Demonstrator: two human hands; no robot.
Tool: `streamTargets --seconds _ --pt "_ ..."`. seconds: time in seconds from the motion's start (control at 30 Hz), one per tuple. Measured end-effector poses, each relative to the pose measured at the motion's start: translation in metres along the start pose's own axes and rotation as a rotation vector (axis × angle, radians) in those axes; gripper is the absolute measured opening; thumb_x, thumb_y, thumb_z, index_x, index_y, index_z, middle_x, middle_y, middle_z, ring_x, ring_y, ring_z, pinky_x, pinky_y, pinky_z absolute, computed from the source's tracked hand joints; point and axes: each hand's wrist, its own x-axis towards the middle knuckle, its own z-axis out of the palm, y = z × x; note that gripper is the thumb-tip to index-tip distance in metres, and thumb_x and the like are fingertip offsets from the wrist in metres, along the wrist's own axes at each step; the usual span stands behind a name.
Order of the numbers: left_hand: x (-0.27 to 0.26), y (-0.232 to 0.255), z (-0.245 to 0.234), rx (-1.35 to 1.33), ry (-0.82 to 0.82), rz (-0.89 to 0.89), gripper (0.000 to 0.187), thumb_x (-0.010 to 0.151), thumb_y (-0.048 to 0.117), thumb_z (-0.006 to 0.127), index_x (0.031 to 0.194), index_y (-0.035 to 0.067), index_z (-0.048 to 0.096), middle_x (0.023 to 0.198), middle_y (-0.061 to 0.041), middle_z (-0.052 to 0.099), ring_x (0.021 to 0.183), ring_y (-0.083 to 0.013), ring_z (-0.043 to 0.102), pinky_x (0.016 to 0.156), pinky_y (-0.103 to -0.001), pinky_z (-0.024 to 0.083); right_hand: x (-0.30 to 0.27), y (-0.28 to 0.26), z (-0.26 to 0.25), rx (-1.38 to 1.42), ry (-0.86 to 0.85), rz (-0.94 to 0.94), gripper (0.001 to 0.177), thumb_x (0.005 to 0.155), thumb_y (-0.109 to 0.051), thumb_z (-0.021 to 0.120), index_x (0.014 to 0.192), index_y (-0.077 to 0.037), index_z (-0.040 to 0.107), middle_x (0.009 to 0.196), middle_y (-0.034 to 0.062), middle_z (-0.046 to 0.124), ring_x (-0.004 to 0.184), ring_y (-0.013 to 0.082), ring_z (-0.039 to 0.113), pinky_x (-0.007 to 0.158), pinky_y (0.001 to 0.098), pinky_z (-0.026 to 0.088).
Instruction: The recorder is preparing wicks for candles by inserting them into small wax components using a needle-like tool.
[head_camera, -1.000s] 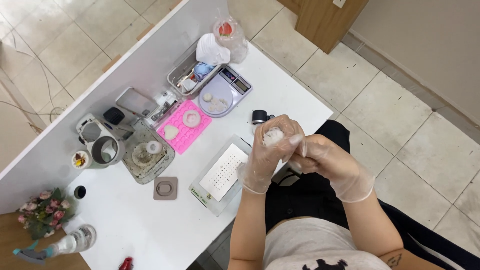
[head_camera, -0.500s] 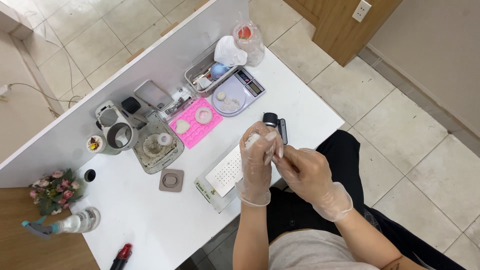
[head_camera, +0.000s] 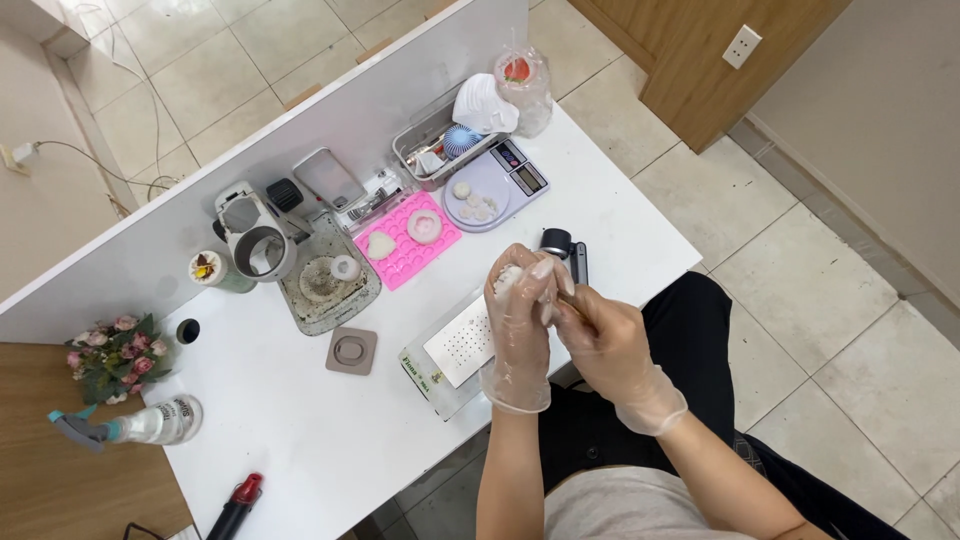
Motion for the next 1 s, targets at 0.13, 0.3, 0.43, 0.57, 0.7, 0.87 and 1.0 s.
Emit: streamTargets --seconds 0.13,0.3,0.43,0.57,0.7,0.87,1.0 --pt "-0.001 -0.001 -0.002 0.033 0.096 0.059 0.027 0.093 0.018 0.066 0.075 0.008 0.048 0.067 -0.005 0.05 0.06 -0.0086 0.04 0.059 -0.023 0.036 0.001 -0.01 0.004 -0.282 0.156 -0.287 0.019 0.098 -0.016 0.068 0.094 0.002 0.068 0.063 0.011 0.061 0.05 0.0177 0.057 0.049 0.0312 0.046" --pt "-0.002 0.011 -0.003 0.035 0.073 0.051 0.029 0.093 0.02 0.065 0.073 0.01 0.047 0.068 -0.004 0.051 0.069 -0.0118 0.049 0.064 -0.023 0.038 0.004 -0.023 -0.009 -0.227 -0.033 -0.181 0.017 0.094 -0.015 0.069 0.097 0.002 0.07 0.066 0.0127 0.066 0.052 0.0207 0.064 0.05 0.0323 0.05" --pt "-0.008 0.021 0.001 0.023 -0.048 0.088 0.031 0.097 0.018 0.065 0.073 0.01 0.046 0.067 -0.001 0.047 0.077 -0.0149 0.054 0.077 -0.025 0.046 0.005 -0.028 -0.019 -0.017 -0.146 -0.211 0.015 0.097 -0.013 0.066 0.096 0.002 0.068 0.072 0.0093 0.071 0.057 0.0144 0.067 0.053 0.0284 0.053" --pt "-0.009 0.035 0.021 0.109 -0.054 0.046 0.027 0.095 0.02 0.067 0.076 0.009 0.05 0.068 -0.003 0.052 0.067 -0.0123 0.051 0.063 -0.024 0.042 0.002 -0.035 -0.025 -0.041 -0.108 -0.141 0.014 0.097 -0.012 0.067 0.092 0.001 0.069 0.063 0.0068 0.064 0.051 0.0128 0.059 0.051 0.0284 0.049" --pt "-0.013 0.039 0.03 0.188 -0.028 0.006 0.021 0.093 0.02 0.068 0.081 0.007 0.057 0.076 -0.006 0.063 0.06 -0.0072 0.046 0.056 -0.023 0.039 0.002 -0.043 -0.024 -0.072 0.058 -0.172 0.013 0.098 -0.009 0.067 0.088 0.0 0.066 0.063 0.005 0.056 0.053 0.0125 0.052 0.052 0.0286 0.046" --pt "-0.016 0.037 0.019 0.206 0.01 0.083 0.021 0.096 0.018 0.069 0.083 0.006 0.058 0.078 -0.005 0.063 0.063 -0.0062 0.048 0.057 -0.024 0.04 0.013 -0.041 -0.016 -0.067 0.035 -0.302 0.014 0.098 -0.01 0.064 0.103 0.002 0.067 0.068 0.0045 0.059 0.055 0.0103 0.054 0.053 0.028 0.047" --pt "-0.016 0.04 0.015 0.229 0.1 0.106 0.02 0.095 0.022 0.067 0.084 0.007 0.059 0.076 -0.003 0.062 0.061 -0.0048 0.048 0.053 -0.021 0.037 0.015 -0.03 -0.01 -0.072 -0.176 -0.069 0.015 0.097 -0.014 0.064 0.096 0.0 0.069 0.059 0.0066 0.055 0.05 0.013 0.049 0.05 0.0307 0.045"
